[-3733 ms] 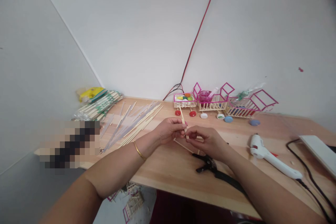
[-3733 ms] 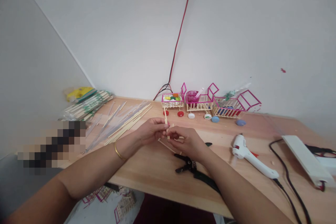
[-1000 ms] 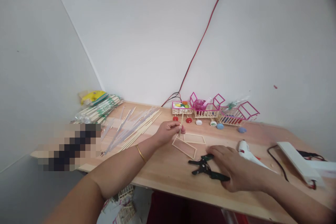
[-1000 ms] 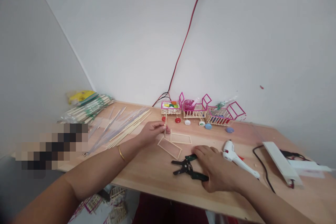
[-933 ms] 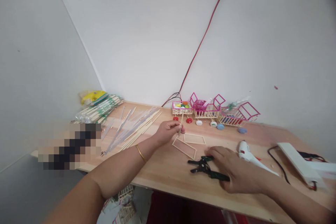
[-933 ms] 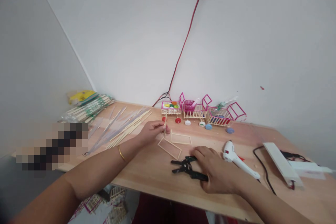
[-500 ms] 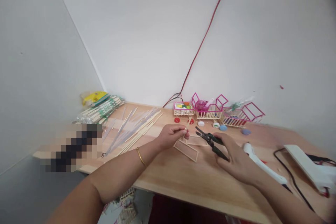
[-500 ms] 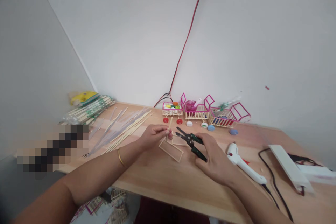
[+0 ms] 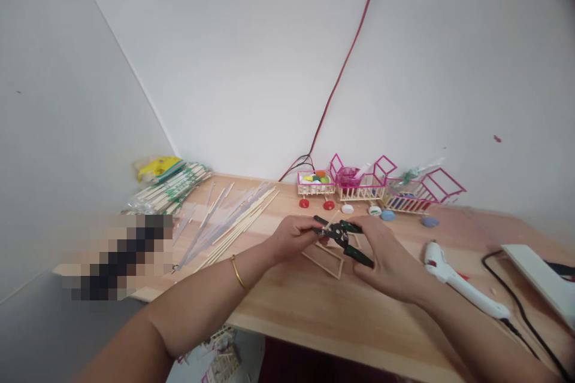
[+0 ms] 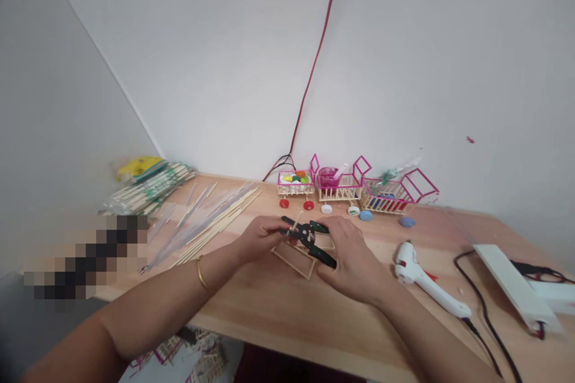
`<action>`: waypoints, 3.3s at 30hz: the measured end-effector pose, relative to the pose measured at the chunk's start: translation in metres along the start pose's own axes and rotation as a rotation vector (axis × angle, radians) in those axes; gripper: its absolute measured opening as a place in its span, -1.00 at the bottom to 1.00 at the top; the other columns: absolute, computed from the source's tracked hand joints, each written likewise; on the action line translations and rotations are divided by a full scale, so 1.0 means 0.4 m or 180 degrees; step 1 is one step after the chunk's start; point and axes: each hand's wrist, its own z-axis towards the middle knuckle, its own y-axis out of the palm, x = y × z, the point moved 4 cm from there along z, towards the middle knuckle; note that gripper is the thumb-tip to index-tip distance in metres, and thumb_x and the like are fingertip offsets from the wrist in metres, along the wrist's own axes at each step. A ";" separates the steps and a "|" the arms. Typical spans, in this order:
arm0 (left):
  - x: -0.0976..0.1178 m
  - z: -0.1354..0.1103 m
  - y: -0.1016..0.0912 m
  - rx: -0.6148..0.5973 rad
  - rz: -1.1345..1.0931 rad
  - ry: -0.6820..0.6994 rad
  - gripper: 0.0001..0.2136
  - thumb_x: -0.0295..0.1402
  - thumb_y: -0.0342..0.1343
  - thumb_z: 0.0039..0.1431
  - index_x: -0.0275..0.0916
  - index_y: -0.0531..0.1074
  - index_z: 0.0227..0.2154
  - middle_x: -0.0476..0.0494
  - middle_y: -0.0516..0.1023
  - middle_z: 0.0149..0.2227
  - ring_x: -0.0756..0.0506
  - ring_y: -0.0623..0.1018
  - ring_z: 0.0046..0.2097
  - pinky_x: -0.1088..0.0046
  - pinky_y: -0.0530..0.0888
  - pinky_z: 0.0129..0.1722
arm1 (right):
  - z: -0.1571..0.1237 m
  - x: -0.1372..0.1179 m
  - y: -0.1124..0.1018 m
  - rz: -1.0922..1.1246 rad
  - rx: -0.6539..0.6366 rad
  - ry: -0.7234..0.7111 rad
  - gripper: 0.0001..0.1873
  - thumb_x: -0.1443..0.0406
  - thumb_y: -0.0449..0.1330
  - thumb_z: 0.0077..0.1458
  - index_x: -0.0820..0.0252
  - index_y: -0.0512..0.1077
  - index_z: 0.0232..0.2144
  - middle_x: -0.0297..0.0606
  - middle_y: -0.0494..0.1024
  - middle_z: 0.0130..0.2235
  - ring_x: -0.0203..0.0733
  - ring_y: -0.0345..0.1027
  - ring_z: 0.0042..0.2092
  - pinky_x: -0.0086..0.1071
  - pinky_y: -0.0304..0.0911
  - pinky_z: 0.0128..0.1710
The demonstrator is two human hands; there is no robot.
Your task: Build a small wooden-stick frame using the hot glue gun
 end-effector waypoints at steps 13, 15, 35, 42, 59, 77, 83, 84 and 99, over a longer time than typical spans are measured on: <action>0.002 0.002 -0.005 0.0016 0.0357 0.0146 -0.74 -0.26 -0.02 0.15 -0.32 0.50 -0.40 -0.20 0.55 -0.37 -0.03 0.51 -0.30 0.54 0.37 -0.27 | 0.008 -0.004 0.012 -0.0139 0.0155 -0.0117 -0.41 0.27 0.15 -0.15 0.16 0.18 0.00 -0.07 0.31 -0.03 0.04 0.16 0.01 -0.08 0.11 -0.02; 0.002 0.004 -0.007 0.0043 0.0417 0.0259 -0.75 -0.27 -0.01 0.14 -0.34 0.50 -0.40 -0.20 0.54 -0.38 -0.03 0.51 -0.32 0.55 0.37 -0.29 | 0.011 -0.003 0.017 -0.0195 0.0152 -0.0183 -0.41 0.28 0.15 -0.16 0.17 0.18 0.00 -0.06 0.31 -0.03 0.05 0.15 0.02 -0.07 0.09 -0.01; 0.010 0.003 0.010 0.0024 0.0504 0.0320 -0.80 -0.32 0.01 0.14 -0.30 0.49 -0.37 -0.14 0.53 -0.39 -0.01 0.49 -0.33 0.54 0.38 -0.29 | 0.008 0.018 0.053 -0.0332 0.0064 -0.0141 -0.57 0.33 0.13 -0.12 0.22 0.21 -0.12 -0.06 0.36 -0.17 0.01 0.19 -0.13 -0.19 0.12 -0.18; -0.007 0.004 0.016 -0.0134 0.0227 -0.0086 -0.78 -0.28 0.01 0.13 -0.32 0.47 -0.42 -0.11 0.47 -0.47 0.02 0.44 -0.41 0.57 0.36 -0.36 | 0.009 0.020 0.056 -0.0191 -0.0010 -0.0131 -0.55 0.31 0.14 -0.11 0.21 0.20 -0.10 -0.08 0.37 -0.17 -0.01 0.21 -0.15 -0.21 0.12 -0.19; -0.039 0.004 0.028 -0.0205 -0.0386 -0.0674 -0.76 -0.22 0.02 0.08 -0.35 0.37 -0.47 -0.03 0.35 -0.55 0.05 0.37 -0.47 0.55 0.33 -0.42 | 0.010 0.018 0.063 -0.0003 -0.0025 0.0034 -0.64 0.34 0.13 -0.15 0.20 0.25 -0.21 -0.14 0.40 -0.25 -0.08 0.26 -0.22 -0.28 0.15 -0.24; -0.041 0.000 0.071 0.0128 -0.1685 -0.0956 -0.74 -0.21 0.07 0.05 -0.28 0.17 -0.49 0.11 0.13 -0.61 0.14 0.11 -0.59 0.59 0.07 -0.58 | 0.009 0.014 0.074 0.0201 -0.0099 0.0299 -0.71 0.37 0.09 -0.14 0.18 0.22 -0.26 -0.24 0.40 -0.32 -0.19 0.27 -0.34 -0.38 0.14 -0.38; -0.030 0.002 0.072 0.0192 -0.2124 -0.1187 -0.72 -0.21 0.12 0.01 -0.28 0.16 -0.47 0.12 0.14 -0.59 0.17 0.09 -0.61 0.61 0.00 -0.60 | 0.006 0.021 0.070 0.0201 -0.0097 0.0386 -0.71 0.36 0.09 -0.13 0.15 0.22 -0.26 -0.30 0.40 -0.37 -0.22 0.26 -0.38 -0.40 0.12 -0.43; -0.032 0.005 0.062 0.0250 -0.2116 -0.1200 -0.72 -0.20 0.11 0.01 -0.28 0.16 -0.48 0.12 0.14 -0.60 0.17 0.09 -0.61 0.61 0.00 -0.61 | 0.007 0.022 0.066 0.0198 -0.0083 0.0359 -0.70 0.35 0.10 -0.13 0.15 0.23 -0.24 -0.28 0.41 -0.35 -0.21 0.27 -0.37 -0.40 0.13 -0.42; -0.120 0.020 -0.005 0.0703 -0.2193 -0.1201 -0.79 -0.32 0.16 -0.06 -0.32 0.27 -0.45 0.02 0.31 -0.51 0.15 0.27 -0.56 0.62 0.20 -0.55 | 0.015 0.072 0.060 -0.0826 0.0160 0.0257 -0.47 0.09 0.14 -0.10 0.25 0.23 -0.09 -0.06 0.40 -0.20 0.04 0.28 -0.17 -0.20 0.15 -0.24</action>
